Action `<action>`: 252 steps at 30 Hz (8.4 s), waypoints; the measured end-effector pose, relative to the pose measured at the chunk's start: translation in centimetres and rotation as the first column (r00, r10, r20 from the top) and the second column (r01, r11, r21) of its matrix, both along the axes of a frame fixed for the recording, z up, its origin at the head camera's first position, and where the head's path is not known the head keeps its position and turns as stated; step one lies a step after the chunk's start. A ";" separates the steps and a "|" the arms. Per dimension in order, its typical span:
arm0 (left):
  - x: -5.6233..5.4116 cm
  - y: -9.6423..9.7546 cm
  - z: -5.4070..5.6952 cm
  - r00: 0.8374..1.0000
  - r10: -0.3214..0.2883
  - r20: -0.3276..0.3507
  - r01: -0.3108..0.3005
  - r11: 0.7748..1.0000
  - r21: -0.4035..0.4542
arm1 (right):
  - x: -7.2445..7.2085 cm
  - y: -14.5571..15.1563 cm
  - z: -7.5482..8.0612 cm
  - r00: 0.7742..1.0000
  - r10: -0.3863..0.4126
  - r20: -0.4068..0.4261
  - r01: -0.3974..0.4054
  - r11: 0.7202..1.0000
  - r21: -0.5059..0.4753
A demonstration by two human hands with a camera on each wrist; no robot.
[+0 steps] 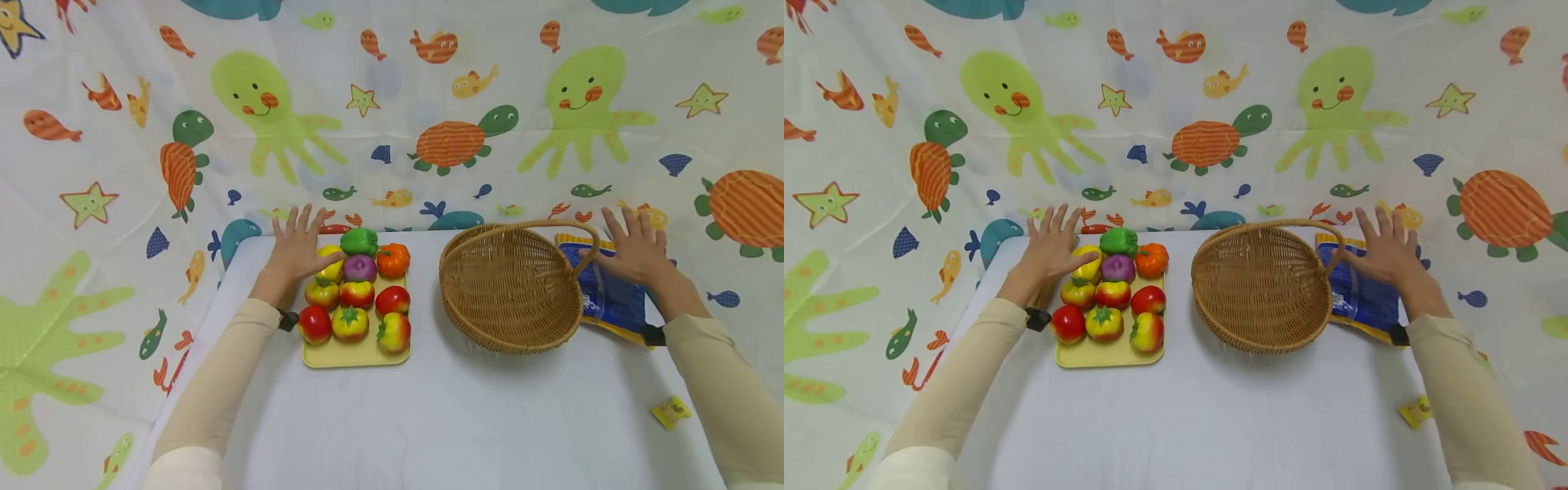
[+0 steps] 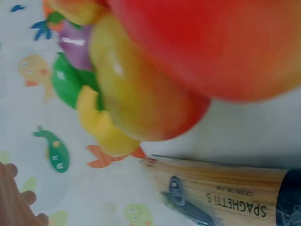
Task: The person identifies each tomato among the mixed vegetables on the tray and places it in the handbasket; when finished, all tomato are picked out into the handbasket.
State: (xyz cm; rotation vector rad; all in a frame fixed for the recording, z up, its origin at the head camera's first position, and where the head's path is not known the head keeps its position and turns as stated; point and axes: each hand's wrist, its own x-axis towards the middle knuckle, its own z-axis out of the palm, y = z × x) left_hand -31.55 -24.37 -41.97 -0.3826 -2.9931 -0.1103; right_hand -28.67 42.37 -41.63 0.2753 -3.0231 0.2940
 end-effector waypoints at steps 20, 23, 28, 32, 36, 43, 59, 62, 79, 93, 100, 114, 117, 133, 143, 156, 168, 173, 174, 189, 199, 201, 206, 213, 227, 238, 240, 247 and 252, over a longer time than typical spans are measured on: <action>14.6 -3.5 -1.1 0.950 0.084 0.299 -0.239 0.812 0.532 | 10.8 -5.7 7.3 0.958 -0.174 -0.228 0.068 0.910 -0.410; 15.4 -4.0 -2.8 0.920 0.075 0.386 -0.289 0.793 0.536 | 12.9 -7.8 7.8 0.936 -0.136 -0.326 -0.043 0.873 -0.486; 15.4 -4.8 -5.9 0.903 0.028 0.429 -0.302 0.752 0.586 | 15.8 -12.6 9.3 0.822 0.088 -0.562 -0.443 0.719 -0.535; 15.1 -4.8 -7.6 0.887 -0.006 0.462 -0.322 0.709 0.627 | 17.3 -17.7 9.7 0.668 0.246 -0.703 -0.727 0.419 -0.544; 14.9 -4.5 -8.1 0.876 0.008 0.482 -0.341 0.717 0.608 | 17.9 -22.3 8.7 0.571 0.382 -0.727 -0.821 0.290 -0.492; 15.0 -4.1 -8.5 0.889 0.020 0.457 -0.324 0.733 0.598 | 17.4 -28.7 5.0 0.655 0.609 -0.447 -0.744 0.417 -0.523; 14.3 -3.6 -8.6 0.911 0.004 0.411 -0.285 0.727 0.624 | 12.9 -36.5 -4.8 0.863 0.473 -0.180 -0.501 0.746 -0.440; 14.1 -3.6 -8.5 0.911 0.009 0.411 -0.285 0.735 0.616 | 12.0 -36.7 -5.8 0.892 0.427 -0.149 -0.448 0.792 -0.415; 14.3 -3.1 -9.0 0.899 -0.029 0.437 -0.296 0.696 0.655 | 10.7 -36.8 -7.6 0.917 0.395 -0.053 -0.388 0.855 -0.344; 15.1 -3.3 -8.7 0.880 0.022 0.475 -0.372 0.655 0.658 | 10.9 -36.8 -8.0 0.917 0.396 -0.041 -0.382 0.848 -0.369; 15.4 -3.5 -9.0 0.883 0.044 0.467 -0.378 0.657 0.652 | 11.2 -36.8 -7.4 0.917 0.397 -0.047 -0.378 0.823 -0.423; 17.1 -2.4 -9.1 0.878 0.205 0.432 -0.458 0.620 0.637 | 14.3 -33.6 -0.3 0.914 0.382 -0.137 -0.393 0.747 -0.536; 17.2 -2.3 -9.0 0.880 0.209 0.426 -0.457 0.613 0.645 | 15.2 -31.9 1.9 0.910 0.388 -0.149 -0.399 0.717 -0.571; 17.4 -2.3 -9.2 0.876 0.201 0.438 -0.461 0.614 0.641 | 12.4 -20.7 6.4 0.913 0.405 -0.051 -0.306 0.595 -0.744; 17.6 -2.5 -9.4 0.880 0.188 0.436 -0.452 0.612 0.649 | 6.3 -18.8 5.5 0.917 0.385 0.109 -0.195 0.668 -0.718; 17.4 -2.5 -9.5 0.878 0.184 0.442 -0.455 0.604 0.654 | -0.4 -18.0 4.1 0.880 0.433 0.194 -0.139 0.627 -0.766; 17.5 -2.6 -9.5 0.881 0.194 0.432 -0.453 0.608 0.652 | -3.8 -17.5 0.1 0.780 0.513 0.358 -0.133 0.695 -0.707; 17.3 -2.6 -9.5 0.878 0.199 0.434 -0.459 0.606 0.650 | -4.6 -17.4 -1.5 0.709 0.570 0.415 -0.154 0.700 -0.697; 17.3 -2.6 -9.5 0.879 0.196 0.435 -0.458 0.606 0.651 | -4.7 -17.4 -1.8 0.695 0.582 0.422 -0.158 0.696 -0.701; 17.4 -2.5 -9.7 0.873 0.193 0.449 -0.465 0.608 0.644 | -6.8 -15.8 -4.2 0.524 0.683 0.510 -0.233 0.690 -0.685; 17.3 -2.4 -9.6 0.870 0.205 0.447 -0.472 0.608 0.638 | -7.0 -16.0 -4.1 0.468 0.722 0.510 -0.264 0.665 -0.698; 17.4 -2.4 -9.5 0.872 0.205 0.445 -0.470 0.610 0.639 | -7.0 -16.0 -4.0 0.466 0.721 0.513 -0.261 0.666 -0.699; 17.4 -2.2 -9.2 0.875 0.208 0.437 -0.465 0.612 0.640 | -7.0 -15.8 -3.6 0.484 0.721 0.497 -0.253 0.658 -0.709; 17.3 -2.3 -9.4 0.875 0.208 0.438 -0.465 0.614 0.637 | -6.9 -15.7 -2.7 0.547 0.707 0.449 -0.257 0.652 -0.713; 17.1 -2.4 -9.4 0.877 0.196 0.438 -0.457 0.620 0.637 | -1.3 -16.1 4.0 0.567 0.791 0.230 -0.254 0.433 -0.865; 16.9 -2.3 -9.0 0.866 0.204 0.457 -0.476 0.616 0.627 | 4.9 -16.5 4.9 0.482 0.863 -0.151 -0.354 0.035 -0.934; 16.9 -2.3 -9.1 0.866 0.205 0.457 -0.477 0.615 0.628 | 5.8 -17.4 5.0 0.463 0.861 -0.212 -0.372 -0.028 -0.928; 16.7 -2.3 -9.5 0.869 0.201 0.453 -0.472 0.611 0.635 | 8.9 -21.7 5.8 0.508 0.833 -0.218 -0.416 0.015 -0.909; 16.8 -2.3 -9.6 0.868 0.201 0.453 -0.474 0.608 0.637 | 9.6 -25.1 5.9 0.553 0.817 -0.163 -0.398 0.088 -0.913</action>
